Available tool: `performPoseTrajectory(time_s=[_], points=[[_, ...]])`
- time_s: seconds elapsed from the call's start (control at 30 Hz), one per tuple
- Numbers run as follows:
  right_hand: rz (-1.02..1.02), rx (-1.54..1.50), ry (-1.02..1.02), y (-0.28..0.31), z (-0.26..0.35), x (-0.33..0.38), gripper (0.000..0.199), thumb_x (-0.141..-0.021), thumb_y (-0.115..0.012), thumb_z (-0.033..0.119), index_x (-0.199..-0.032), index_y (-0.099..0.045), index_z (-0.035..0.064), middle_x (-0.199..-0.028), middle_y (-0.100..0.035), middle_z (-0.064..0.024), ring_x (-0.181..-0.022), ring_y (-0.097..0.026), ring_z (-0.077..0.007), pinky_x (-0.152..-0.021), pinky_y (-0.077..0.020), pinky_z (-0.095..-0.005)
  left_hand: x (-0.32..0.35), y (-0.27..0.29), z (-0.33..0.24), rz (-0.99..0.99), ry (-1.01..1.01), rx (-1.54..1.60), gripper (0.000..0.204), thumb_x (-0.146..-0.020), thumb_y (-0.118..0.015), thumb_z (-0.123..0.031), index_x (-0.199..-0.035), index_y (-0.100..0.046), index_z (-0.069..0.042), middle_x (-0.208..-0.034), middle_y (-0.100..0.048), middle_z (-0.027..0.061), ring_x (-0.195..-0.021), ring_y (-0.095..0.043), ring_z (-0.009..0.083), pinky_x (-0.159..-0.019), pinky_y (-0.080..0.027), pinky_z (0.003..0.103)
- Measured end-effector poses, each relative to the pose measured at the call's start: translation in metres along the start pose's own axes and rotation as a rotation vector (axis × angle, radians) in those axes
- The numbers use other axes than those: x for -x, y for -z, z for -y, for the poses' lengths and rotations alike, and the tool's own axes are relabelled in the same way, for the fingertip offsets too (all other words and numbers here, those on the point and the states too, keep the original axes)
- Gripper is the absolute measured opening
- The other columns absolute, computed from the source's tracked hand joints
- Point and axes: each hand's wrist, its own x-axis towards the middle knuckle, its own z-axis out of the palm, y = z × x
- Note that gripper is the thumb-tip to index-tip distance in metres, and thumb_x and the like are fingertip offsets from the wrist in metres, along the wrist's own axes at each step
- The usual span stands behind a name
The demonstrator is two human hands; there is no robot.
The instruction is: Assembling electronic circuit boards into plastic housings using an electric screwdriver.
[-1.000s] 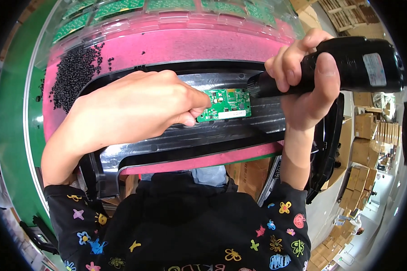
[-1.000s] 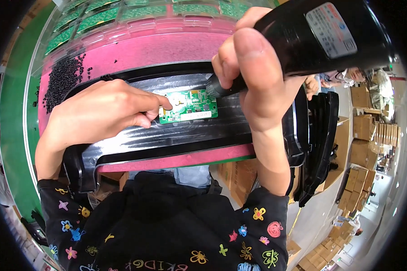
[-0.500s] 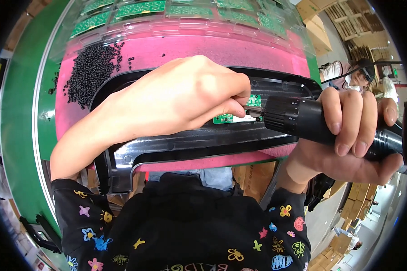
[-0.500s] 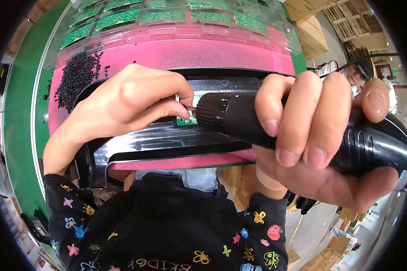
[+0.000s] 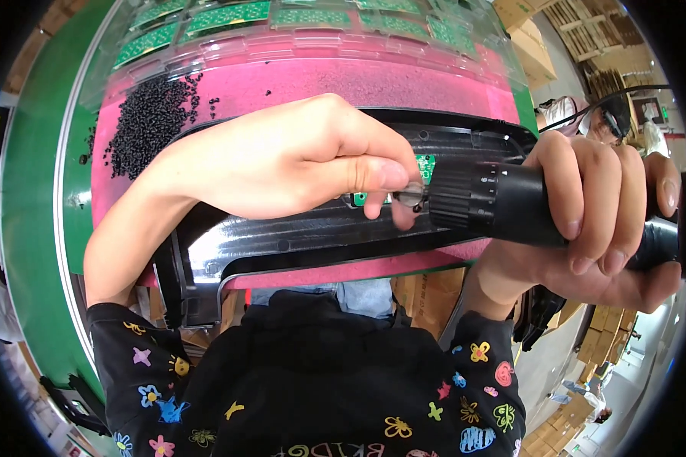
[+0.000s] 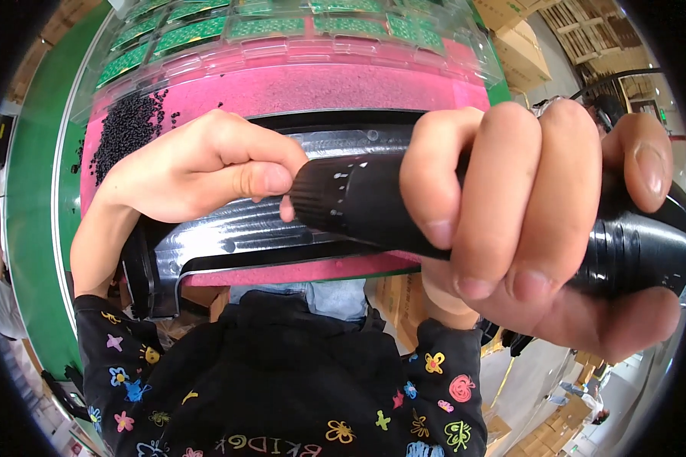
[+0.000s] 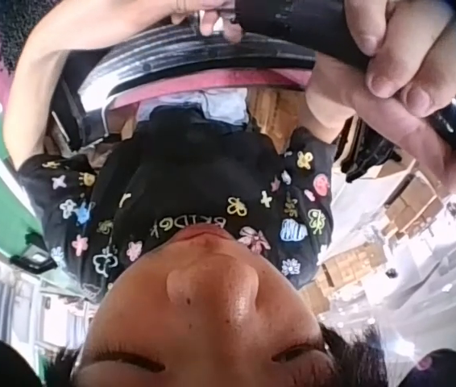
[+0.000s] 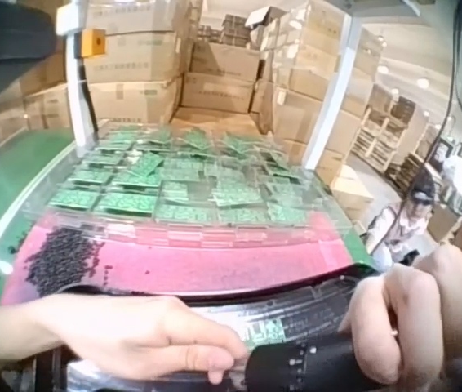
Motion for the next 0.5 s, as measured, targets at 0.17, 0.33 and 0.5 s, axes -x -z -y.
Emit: performPoseTrajectory(time_s=[0.17,0.33,0.5], points=[[0.057,-0.089,-0.066,-0.002,-0.004,-0.003,0.038,-0.078,-0.072,0.032,-0.101,-0.052,0.0085,-0.064,-0.056,0.0032,-0.053,-0.053,-0.0082,-0.065,-0.0412,-0.0253,0.002,0.0,0.004,-0.048,0.097,0.13,0.02,-0.09,-0.068,-0.014,-0.098,-0.066,0.005,-0.084,-0.07,0.0067,-0.08,-0.066,0.012,-0.076,-0.051,0.026],[0.105,0.282,-0.136,-0.001,-0.008,-0.01,0.052,-0.083,-0.067,0.048,-0.114,-0.054,0.0077,-0.069,-0.052,0.0025,-0.052,-0.044,-0.0094,-0.061,-0.0365,-0.0276,-0.002,-0.001,0.012,-0.493,-0.354,-0.718,0.007,-0.08,-0.071,-0.001,-0.083,-0.066,0.001,-0.071,-0.067,0.0101,-0.067,-0.068,0.0228,-0.06,-0.051,0.03],[0.083,0.248,-0.102,0.026,-0.043,0.001,0.056,-0.09,-0.054,0.058,-0.115,-0.053,0.0079,-0.065,-0.049,0.0005,-0.05,-0.042,-0.0109,-0.055,-0.0358,-0.0294,-0.001,0.007,0.013,-0.644,-0.278,-0.831,0.006,-0.083,-0.07,-0.004,-0.083,-0.066,0.001,-0.069,-0.066,0.0099,-0.063,-0.066,0.0228,-0.057,-0.049,0.031]])
